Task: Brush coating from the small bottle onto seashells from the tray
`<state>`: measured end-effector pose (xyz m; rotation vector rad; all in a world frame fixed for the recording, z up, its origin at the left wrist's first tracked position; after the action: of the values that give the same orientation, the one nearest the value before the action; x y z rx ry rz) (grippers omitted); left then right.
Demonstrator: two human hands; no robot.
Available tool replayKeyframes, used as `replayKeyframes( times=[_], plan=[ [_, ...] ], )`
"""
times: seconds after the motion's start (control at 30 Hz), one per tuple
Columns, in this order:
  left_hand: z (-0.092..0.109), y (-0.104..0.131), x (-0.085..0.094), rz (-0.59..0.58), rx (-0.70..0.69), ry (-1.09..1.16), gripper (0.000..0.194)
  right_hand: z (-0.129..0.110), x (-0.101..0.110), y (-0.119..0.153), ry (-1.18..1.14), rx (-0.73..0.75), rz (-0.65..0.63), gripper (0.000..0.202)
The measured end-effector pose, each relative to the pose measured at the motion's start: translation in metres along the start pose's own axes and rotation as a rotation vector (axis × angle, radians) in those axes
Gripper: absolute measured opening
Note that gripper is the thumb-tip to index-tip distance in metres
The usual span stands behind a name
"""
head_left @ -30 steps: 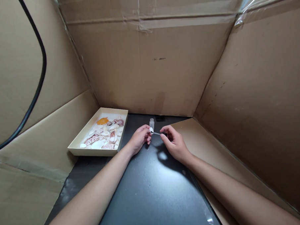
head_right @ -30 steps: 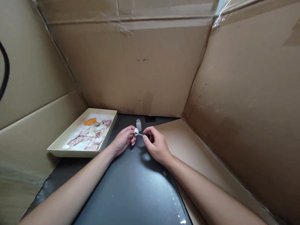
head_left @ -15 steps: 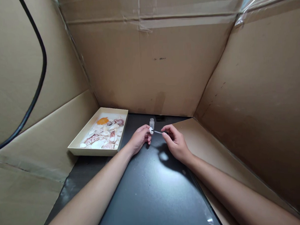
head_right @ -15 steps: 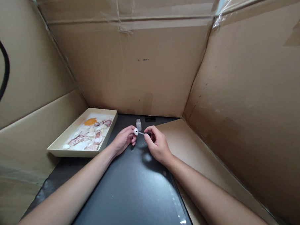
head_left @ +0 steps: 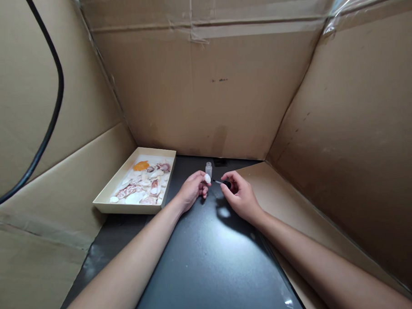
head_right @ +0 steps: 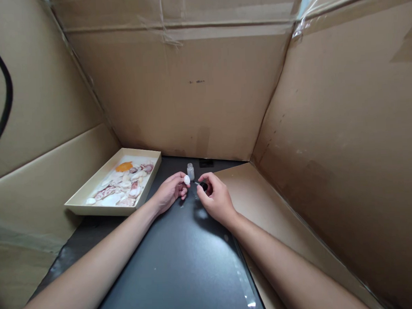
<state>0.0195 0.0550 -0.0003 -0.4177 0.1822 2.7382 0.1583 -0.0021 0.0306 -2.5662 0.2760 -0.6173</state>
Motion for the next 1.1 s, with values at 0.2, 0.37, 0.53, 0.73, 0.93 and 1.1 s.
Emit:
replayKeyframes(
  times=[0.2,0.37,0.53,0.73,0.93,1.1],
  plan=[
    [-0.0001,0.0003,0.0002,-0.001,0.000,-0.006,0.007,-0.0011,-0.0021,0.0000,-0.042,0.005,-0.035,0.011],
    [0.0000,0.0008,-0.0002,-0.013,-0.009,-0.012,0.008,-0.0015,0.0005,-0.0001,-0.039,0.012,0.004,0.010],
    [-0.0002,0.0004,-0.0001,-0.011,-0.008,-0.008,0.008,-0.0007,-0.0023,0.0004,-0.054,0.005,-0.035,0.011],
    [-0.0008,0.0009,-0.0007,-0.008,0.023,-0.014,0.006,-0.0007,-0.0019,-0.0002,-0.076,0.013,-0.025,0.011],
    [-0.0004,0.0017,-0.0009,-0.010,0.034,-0.018,0.004,0.0005,-0.0007,0.0000,-0.034,0.009,-0.004,0.010],
    [-0.0011,-0.0004,-0.0015,-0.033,0.024,0.023,0.009,-0.0009,-0.0022,0.0006,-0.073,-0.001,-0.047,0.011]
  ],
)
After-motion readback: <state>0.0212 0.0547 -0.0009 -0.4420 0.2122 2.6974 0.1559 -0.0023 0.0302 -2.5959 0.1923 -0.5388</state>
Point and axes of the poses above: each hand's wrist, its own y-axis away from the middle knuckle, its own x-axis out of the back of the hand, z = x × y, the point moved 6 cm from there along -y, towards the middle knuckle, and after that the axes turned 3 degrees about z, right-handed, at the moved point
